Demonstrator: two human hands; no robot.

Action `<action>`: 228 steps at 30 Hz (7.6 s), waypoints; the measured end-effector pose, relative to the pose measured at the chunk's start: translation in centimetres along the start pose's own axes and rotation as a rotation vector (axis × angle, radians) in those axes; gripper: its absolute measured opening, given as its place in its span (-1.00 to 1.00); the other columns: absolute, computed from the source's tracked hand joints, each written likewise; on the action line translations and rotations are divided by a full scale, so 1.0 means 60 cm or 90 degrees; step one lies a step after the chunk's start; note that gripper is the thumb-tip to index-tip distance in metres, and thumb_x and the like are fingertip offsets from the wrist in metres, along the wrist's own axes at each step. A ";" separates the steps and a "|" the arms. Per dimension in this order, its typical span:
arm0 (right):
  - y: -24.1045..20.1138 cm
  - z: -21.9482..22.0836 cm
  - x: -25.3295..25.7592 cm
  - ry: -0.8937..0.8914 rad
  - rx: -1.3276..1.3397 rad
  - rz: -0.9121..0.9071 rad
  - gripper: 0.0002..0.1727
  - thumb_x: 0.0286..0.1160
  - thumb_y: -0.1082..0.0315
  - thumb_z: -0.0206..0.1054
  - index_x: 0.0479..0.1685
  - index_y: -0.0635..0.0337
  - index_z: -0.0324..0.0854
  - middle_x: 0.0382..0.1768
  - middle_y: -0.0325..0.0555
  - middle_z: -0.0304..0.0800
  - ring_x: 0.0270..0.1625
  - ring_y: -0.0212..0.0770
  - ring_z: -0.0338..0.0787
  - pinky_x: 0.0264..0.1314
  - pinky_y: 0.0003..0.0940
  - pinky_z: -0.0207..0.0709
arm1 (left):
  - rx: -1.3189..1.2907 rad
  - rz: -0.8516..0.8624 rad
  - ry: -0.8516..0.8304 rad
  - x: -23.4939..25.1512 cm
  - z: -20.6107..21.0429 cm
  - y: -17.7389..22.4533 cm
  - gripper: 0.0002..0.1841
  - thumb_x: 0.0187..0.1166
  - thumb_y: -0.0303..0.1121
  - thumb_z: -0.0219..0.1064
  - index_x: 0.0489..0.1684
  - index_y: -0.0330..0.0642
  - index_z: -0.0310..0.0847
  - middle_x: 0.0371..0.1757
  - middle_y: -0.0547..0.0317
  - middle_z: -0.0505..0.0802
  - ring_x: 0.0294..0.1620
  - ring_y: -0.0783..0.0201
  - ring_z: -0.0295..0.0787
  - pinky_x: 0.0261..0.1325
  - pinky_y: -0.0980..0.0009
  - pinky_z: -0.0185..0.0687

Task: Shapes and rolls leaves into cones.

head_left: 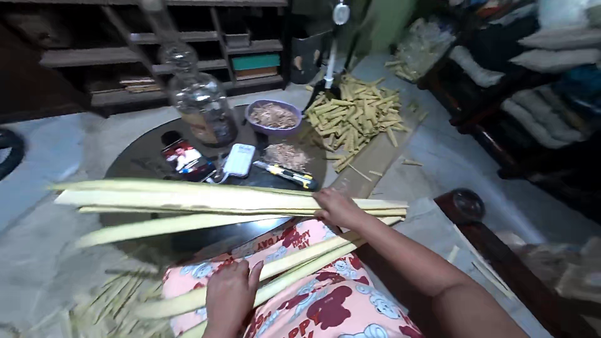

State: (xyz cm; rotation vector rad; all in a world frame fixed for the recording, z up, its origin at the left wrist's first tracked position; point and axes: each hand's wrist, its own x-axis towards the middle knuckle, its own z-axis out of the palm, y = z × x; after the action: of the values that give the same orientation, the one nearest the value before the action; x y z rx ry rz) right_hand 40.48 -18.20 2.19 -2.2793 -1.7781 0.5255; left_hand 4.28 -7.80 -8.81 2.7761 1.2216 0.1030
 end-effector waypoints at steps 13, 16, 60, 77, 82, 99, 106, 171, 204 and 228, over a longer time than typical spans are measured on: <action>0.003 -0.034 -0.003 -0.008 -0.006 -0.046 -0.51 0.53 0.21 0.45 0.41 0.19 0.58 0.36 0.12 0.67 0.44 0.17 0.64 0.51 0.19 0.48 | 0.033 -0.006 -0.021 0.020 0.031 0.016 -0.23 0.59 0.50 -0.24 -0.23 0.06 0.70 -0.19 0.09 0.84 -0.01 -0.05 0.80 0.09 -0.23 0.63; 0.002 -0.040 -0.009 -0.011 0.012 -0.038 -0.55 0.55 0.25 0.41 0.39 0.20 0.59 0.35 0.16 0.65 0.45 0.17 0.63 0.54 0.16 0.45 | -0.037 0.000 -0.042 0.021 0.000 0.013 -0.32 0.65 0.43 -0.21 -0.21 0.12 0.69 -0.17 0.23 0.83 0.03 0.10 0.77 0.26 -0.13 0.56; -0.215 -0.103 0.151 -0.044 0.203 -0.064 -0.08 0.39 -0.54 0.17 0.38 0.13 0.59 0.20 0.10 0.76 0.27 0.09 0.74 0.36 0.26 0.53 | -0.707 -0.189 -0.058 -0.017 -0.236 -0.159 -0.76 0.61 -0.13 0.40 -0.02 -0.07 0.80 -0.22 0.14 0.91 -0.26 0.18 0.88 -0.12 0.18 0.84; -0.313 -0.083 0.093 -0.083 0.402 -0.153 -0.32 0.76 -0.26 -0.07 -0.40 0.18 0.59 -0.54 -0.26 0.47 -0.43 -0.34 0.50 -0.26 -0.23 0.48 | -0.612 -0.076 0.049 -0.019 -0.224 -0.100 -0.80 0.64 -0.07 0.35 -0.19 0.10 0.83 -0.30 0.39 0.86 -0.27 0.39 0.80 -0.11 0.32 0.77; -0.296 -0.051 0.073 -0.152 0.521 -0.260 -0.40 0.78 -0.21 -0.02 -0.29 0.14 0.62 -0.51 -0.30 0.50 -0.45 -0.43 0.51 -0.34 -0.37 0.47 | -0.517 -0.048 0.072 -0.026 -0.223 -0.114 -0.84 0.65 -0.14 0.32 -0.22 0.17 0.84 -0.25 0.49 0.87 -0.19 0.48 0.80 -0.03 0.35 0.76; -0.347 0.021 0.051 -0.145 -0.087 -0.451 -0.31 0.53 -0.42 0.16 -0.12 0.08 0.74 -0.27 -0.02 0.83 -0.08 0.07 0.87 0.00 0.21 0.70 | -0.101 -0.504 0.430 -0.140 -0.401 -0.276 -0.58 0.75 -0.21 0.12 0.01 -0.50 0.69 -0.04 -0.51 0.78 0.03 -0.44 0.73 0.10 -0.42 0.48; -0.364 -0.043 0.116 -0.155 -0.016 -0.237 -0.34 0.42 -0.03 0.47 0.38 0.27 0.56 0.21 0.33 0.71 0.31 0.36 0.70 0.24 0.43 0.54 | -0.314 -0.280 0.417 -0.151 -0.386 -0.257 -0.65 0.56 -0.05 0.44 -0.06 -0.18 0.77 -0.22 0.17 0.86 -0.27 0.37 0.82 -0.10 0.28 0.81; -0.273 0.038 0.009 -0.349 1.104 -0.165 -0.76 0.74 0.29 0.08 -0.01 0.22 0.62 -0.20 -0.11 0.76 -0.19 -0.32 0.78 -0.10 -0.33 0.74 | -1.383 -0.262 -0.037 -0.043 -0.256 0.106 -0.80 0.62 -0.43 0.24 0.03 -0.33 0.67 -0.20 -0.01 0.85 -0.27 0.24 0.82 -0.17 0.31 0.80; -0.288 -0.039 -0.018 0.272 0.744 -0.273 -0.85 0.38 0.60 0.47 -0.11 0.42 0.80 -0.15 -0.03 0.93 -0.14 -0.22 0.91 0.00 -0.30 0.87 | -0.860 -0.076 0.230 0.037 -0.248 0.108 -0.71 0.45 -0.42 0.51 0.10 -0.20 0.70 -0.03 0.19 0.87 0.02 0.27 0.83 0.13 0.27 0.80; -0.274 -0.014 -0.026 -0.474 0.895 -0.098 -0.09 0.73 -0.39 -0.49 0.28 0.12 0.61 -0.22 -0.12 0.84 -0.34 -0.32 0.81 -0.36 -0.38 0.72 | -0.777 0.029 0.056 0.020 -0.277 0.039 -0.66 0.49 -0.25 0.51 0.21 -0.02 0.75 0.15 0.27 0.79 0.14 0.32 0.75 0.23 0.35 0.74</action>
State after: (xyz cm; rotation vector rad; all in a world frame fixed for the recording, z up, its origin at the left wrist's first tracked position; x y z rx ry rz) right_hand 25.81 -15.49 9.32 -0.9577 -1.0133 1.9362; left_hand 5.05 -7.29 8.02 1.7148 0.6913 0.7030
